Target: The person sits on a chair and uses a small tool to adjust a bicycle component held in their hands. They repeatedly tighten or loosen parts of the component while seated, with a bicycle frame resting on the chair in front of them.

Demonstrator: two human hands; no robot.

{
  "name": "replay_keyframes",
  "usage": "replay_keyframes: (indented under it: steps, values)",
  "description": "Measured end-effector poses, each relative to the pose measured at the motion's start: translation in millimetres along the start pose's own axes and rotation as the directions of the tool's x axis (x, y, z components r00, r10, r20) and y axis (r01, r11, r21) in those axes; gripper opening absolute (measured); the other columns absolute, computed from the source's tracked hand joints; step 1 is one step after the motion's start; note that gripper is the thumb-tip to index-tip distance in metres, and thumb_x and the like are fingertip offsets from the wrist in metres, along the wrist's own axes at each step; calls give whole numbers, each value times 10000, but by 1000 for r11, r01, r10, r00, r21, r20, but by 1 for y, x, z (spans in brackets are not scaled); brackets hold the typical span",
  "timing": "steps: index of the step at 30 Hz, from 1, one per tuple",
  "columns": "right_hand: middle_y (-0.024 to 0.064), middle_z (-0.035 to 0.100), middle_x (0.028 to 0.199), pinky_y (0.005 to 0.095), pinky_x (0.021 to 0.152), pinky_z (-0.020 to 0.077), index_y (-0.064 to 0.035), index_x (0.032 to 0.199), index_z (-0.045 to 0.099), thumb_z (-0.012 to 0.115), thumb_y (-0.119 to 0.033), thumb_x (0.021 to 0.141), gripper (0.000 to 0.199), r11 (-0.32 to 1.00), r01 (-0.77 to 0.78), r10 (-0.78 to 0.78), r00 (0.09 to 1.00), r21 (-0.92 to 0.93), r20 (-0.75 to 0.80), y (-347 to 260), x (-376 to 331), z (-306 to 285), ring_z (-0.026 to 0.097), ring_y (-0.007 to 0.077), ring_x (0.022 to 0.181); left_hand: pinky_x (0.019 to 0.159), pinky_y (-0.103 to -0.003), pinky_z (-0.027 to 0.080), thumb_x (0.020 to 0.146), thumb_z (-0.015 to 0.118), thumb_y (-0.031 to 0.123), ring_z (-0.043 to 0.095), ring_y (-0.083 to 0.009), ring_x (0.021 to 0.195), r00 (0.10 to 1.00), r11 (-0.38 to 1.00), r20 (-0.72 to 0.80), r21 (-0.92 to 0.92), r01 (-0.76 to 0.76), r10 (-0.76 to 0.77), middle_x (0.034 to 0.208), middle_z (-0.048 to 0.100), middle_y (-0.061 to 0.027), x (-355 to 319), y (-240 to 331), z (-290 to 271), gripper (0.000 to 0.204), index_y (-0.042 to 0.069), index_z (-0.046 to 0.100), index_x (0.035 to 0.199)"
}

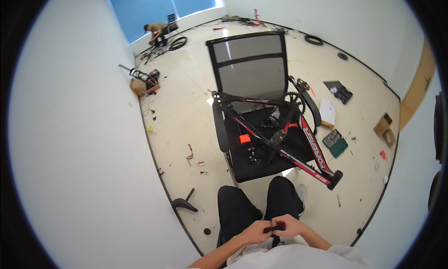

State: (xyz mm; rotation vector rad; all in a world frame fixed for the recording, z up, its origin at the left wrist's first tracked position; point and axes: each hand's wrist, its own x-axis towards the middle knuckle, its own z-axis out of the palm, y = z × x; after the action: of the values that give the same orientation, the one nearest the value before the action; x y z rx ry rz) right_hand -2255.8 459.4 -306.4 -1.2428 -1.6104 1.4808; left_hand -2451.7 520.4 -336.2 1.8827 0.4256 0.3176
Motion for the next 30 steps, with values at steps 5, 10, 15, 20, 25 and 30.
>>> replay_keyframes:
  steps: [5,10,15,20,25,30]
  values:
    - [83,593,575,350,519,447,-44,637,588,720,-444,763,440,871,10,72,986,-491,148,-30,40,-7,585,263,529,671,-374,518,698,640,95,643,-347,750,989,991,-80,56,125,-121,815,663,-168,-3,0,-7,194,14,668,872]
    - [91,628,613,357,557,483,-64,760,673,643,-559,816,498,874,-47,128,982,-484,136,-18,33,3,628,293,584,620,-320,507,730,681,139,641,-250,670,894,937,-302,10,349,-330,773,657,-127,-31,5,9,195,22,678,886]
    - [102,636,635,361,582,484,-58,732,663,653,-486,839,441,916,-97,172,972,-389,162,-9,8,14,629,280,611,552,-270,488,740,697,113,607,-168,583,839,946,-490,85,314,-235,733,635,-86,-56,21,19,146,42,694,867]
    - [79,622,601,328,524,463,-69,725,663,706,-395,821,343,957,-55,117,971,-284,207,25,-8,2,607,221,543,532,-263,471,759,670,78,599,-153,574,889,947,-393,113,301,-236,734,625,-79,-52,6,1,105,50,685,859]
    - [105,635,645,385,545,474,-72,827,650,691,-388,803,319,967,-55,71,996,-247,57,30,5,-22,629,291,596,560,-295,493,775,676,71,614,-190,601,870,934,-471,226,278,-145,765,633,-95,8,8,1,106,36,645,871]
    - [120,652,701,398,588,489,-51,872,623,641,-335,855,285,970,-112,98,992,-215,-76,30,10,-16,642,308,668,645,-391,505,791,682,183,630,-291,681,831,833,-488,317,453,-267,811,640,-127,82,-37,-53,222,34,611,939]
